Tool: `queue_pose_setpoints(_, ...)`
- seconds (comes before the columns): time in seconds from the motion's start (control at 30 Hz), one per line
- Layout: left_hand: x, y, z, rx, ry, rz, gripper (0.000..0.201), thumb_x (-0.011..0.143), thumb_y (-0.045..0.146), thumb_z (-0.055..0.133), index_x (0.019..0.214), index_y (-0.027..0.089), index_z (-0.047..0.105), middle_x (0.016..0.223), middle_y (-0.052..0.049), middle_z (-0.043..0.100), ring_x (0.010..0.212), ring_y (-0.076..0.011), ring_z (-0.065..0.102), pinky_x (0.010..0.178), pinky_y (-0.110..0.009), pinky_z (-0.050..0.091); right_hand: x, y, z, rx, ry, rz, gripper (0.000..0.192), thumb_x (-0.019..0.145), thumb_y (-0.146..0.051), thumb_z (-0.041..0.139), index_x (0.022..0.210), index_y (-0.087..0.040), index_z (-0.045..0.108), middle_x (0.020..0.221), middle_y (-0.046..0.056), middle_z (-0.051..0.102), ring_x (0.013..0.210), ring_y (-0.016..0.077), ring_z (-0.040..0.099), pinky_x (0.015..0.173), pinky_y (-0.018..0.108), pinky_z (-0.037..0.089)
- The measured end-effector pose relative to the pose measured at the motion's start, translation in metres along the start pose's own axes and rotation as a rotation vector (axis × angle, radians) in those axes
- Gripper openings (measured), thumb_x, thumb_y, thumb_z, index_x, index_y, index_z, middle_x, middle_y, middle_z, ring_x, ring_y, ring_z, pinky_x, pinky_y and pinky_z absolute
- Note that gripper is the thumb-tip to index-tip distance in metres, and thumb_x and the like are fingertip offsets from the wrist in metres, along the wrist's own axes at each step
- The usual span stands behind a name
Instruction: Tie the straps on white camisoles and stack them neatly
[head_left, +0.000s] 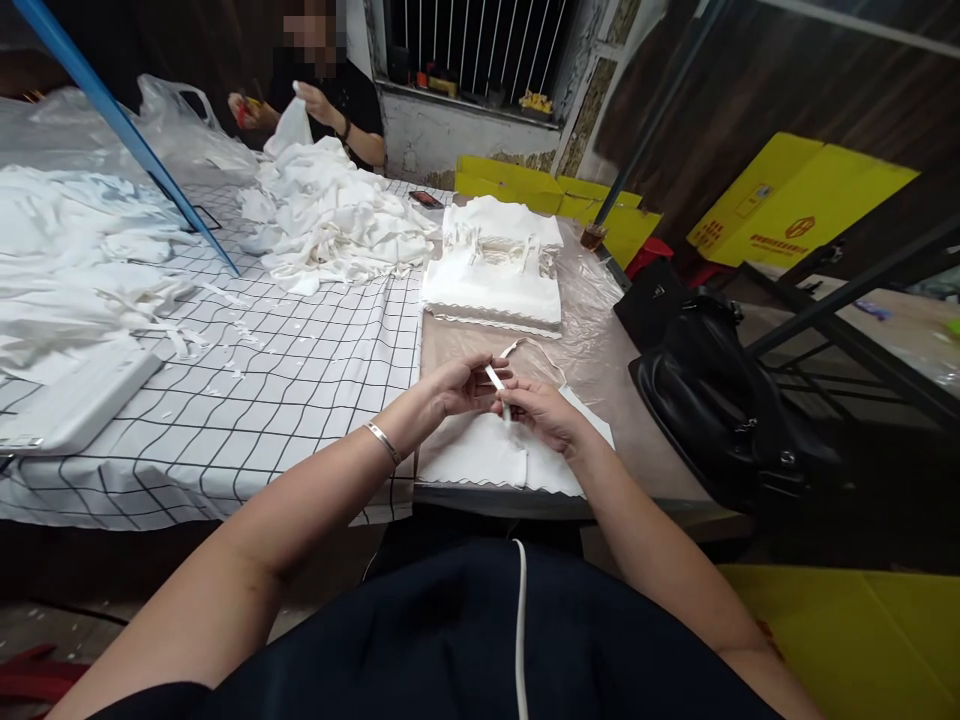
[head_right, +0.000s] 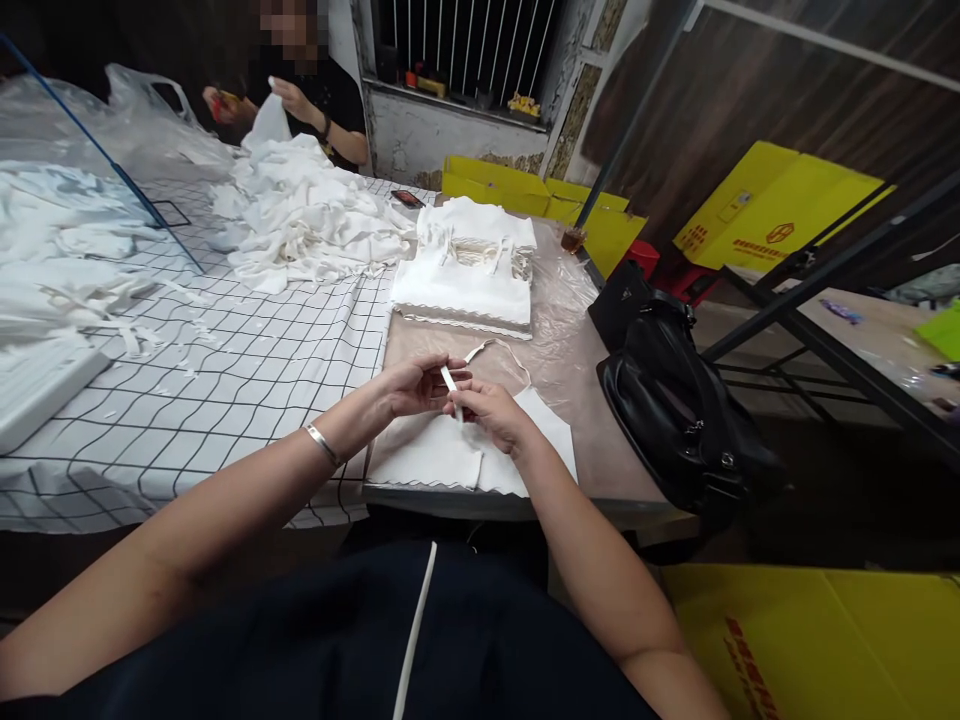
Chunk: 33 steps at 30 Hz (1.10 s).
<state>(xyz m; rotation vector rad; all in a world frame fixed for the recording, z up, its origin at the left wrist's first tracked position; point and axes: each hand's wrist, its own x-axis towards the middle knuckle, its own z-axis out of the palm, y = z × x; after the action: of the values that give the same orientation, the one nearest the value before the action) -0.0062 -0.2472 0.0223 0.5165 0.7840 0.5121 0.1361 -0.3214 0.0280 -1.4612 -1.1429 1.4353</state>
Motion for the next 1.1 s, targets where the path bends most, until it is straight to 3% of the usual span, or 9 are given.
queue_pose_setpoints(0.1, 0.007, 0.001, -0.004, -0.038, -0.001, 0.028, 0.02, 0.095, 0.025, 0.047, 0.092, 0.013, 0.063, 0.082, -0.008, 0.072, 0.073, -0.0198, 0.07, 0.072, -0.039, 0.058, -0.016, 0.0, -0.011, 0.209, -0.177, 0.077, 0.023, 0.07, -0.033, 0.078, 0.075, -0.016, 0.062, 0.068, 0.0, 0.065, 0.063, 0.0098, 0.057, 0.065, 0.022, 0.045)
queue_pose_setpoints(0.33, 0.026, 0.005, -0.017, -0.123, 0.112, 0.061, 0.017, 0.096, 0.023, 0.044, 0.091, 0.014, 0.058, 0.078, -0.008, 0.072, 0.071, -0.0206, 0.072, 0.069, -0.039, 0.06, -0.048, 0.013, -0.034, 0.357, -0.329, 0.161, 0.032, 0.075, -0.042, 0.079, 0.086, -0.013, 0.068, 0.082, 0.008, 0.073, 0.078, 0.0173, 0.069, 0.082, 0.034, 0.054)
queue_pose_setpoints(0.57, 0.024, 0.01, -0.011, -0.023, 0.12, 0.079, 0.027, 0.101, 0.031, 0.035, 0.092, 0.015, 0.055, 0.079, -0.01, 0.072, 0.073, -0.0201, 0.072, 0.072, -0.037, 0.059, -0.064, 0.019, -0.038, 0.379, -0.334, 0.152, 0.025, 0.08, -0.038, 0.074, 0.086, -0.014, 0.07, 0.084, 0.008, 0.074, 0.082, 0.0182, 0.07, 0.085, 0.035, 0.054)
queue_pose_setpoints(0.63, 0.016, 0.009, -0.011, 0.176, 0.128, 0.093, 0.039, 0.101, 0.039, 0.031, 0.09, 0.013, 0.056, 0.079, -0.012, 0.071, 0.073, -0.022, 0.071, 0.073, -0.04, 0.059, -0.059, 0.017, -0.039, 0.453, -0.256, 0.13, 0.019, 0.084, -0.033, 0.07, 0.092, -0.016, 0.07, 0.09, 0.007, 0.074, 0.085, 0.0174, 0.07, 0.088, 0.035, 0.054)
queue_pose_setpoints(0.7, 0.002, 0.0, -0.014, 0.55, 0.194, 0.224, 0.044, 0.099, 0.045, 0.034, 0.086, 0.011, 0.06, 0.078, -0.014, 0.07, 0.073, -0.0233, 0.069, 0.076, -0.042, 0.057, -0.048, 0.012, -0.041, 0.532, -0.163, 0.094, 0.013, 0.087, -0.024, 0.064, 0.098, -0.018, 0.069, 0.097, 0.006, 0.074, 0.09, 0.0161, 0.07, 0.091, 0.034, 0.053)
queue_pose_setpoints(0.8, -0.025, -0.032, -0.03, 1.267, 0.219, 0.663, 0.043, 0.096, 0.047, 0.043, 0.091, 0.013, 0.069, 0.094, -0.015, 0.072, 0.091, -0.0266, 0.067, 0.091, -0.046, 0.05, -0.025, -0.001, -0.044, 0.576, -0.066, 0.054, 0.016, 0.086, -0.01, 0.058, 0.095, -0.02, 0.067, 0.099, 0.004, 0.074, 0.093, 0.0143, 0.069, 0.094, 0.033, 0.052)
queue_pose_setpoints(0.87, -0.042, -0.061, -0.045, 1.64, 0.141, 0.885, 0.047, 0.095, 0.051, 0.042, 0.114, 0.018, 0.069, 0.126, -0.016, 0.064, 0.119, -0.032, 0.056, 0.105, -0.053, 0.039, -0.009, -0.01, -0.044, 0.562, -0.011, 0.063, 0.016, 0.087, -0.007, 0.055, 0.087, -0.019, 0.065, 0.094, 0.004, 0.074, 0.09, 0.0137, 0.069, 0.093, 0.033, 0.052)
queue_pose_setpoints(1.0, -0.067, -0.106, -0.064, 2.051, 0.068, 0.846, 0.069, 0.09, 0.068, 0.039, 0.145, 0.028, 0.044, 0.154, -0.011, 0.037, 0.143, -0.0391, 0.027, 0.111, -0.066, 0.016, 0.02, -0.024, -0.039, 0.496, 0.111, 0.051, 0.016, 0.087, -0.008, 0.055, 0.079, -0.018, 0.064, 0.085, 0.002, 0.073, 0.079, 0.0121, 0.068, 0.08, 0.028, 0.054)
queue_pose_setpoints(1.1, -0.074, -0.108, -0.061, 2.054, 0.087, 0.812, 0.07, 0.09, 0.069, 0.038, 0.144, 0.027, 0.045, 0.153, -0.012, 0.039, 0.141, -0.0394, 0.03, 0.11, -0.064, 0.019, 0.04, -0.035, -0.038, 0.432, 0.213, -0.014, 0.011, 0.082, -0.008, 0.064, 0.078, -0.018, 0.065, 0.071, -0.003, 0.067, 0.059, 0.0066, 0.059, 0.059, 0.019, 0.047)
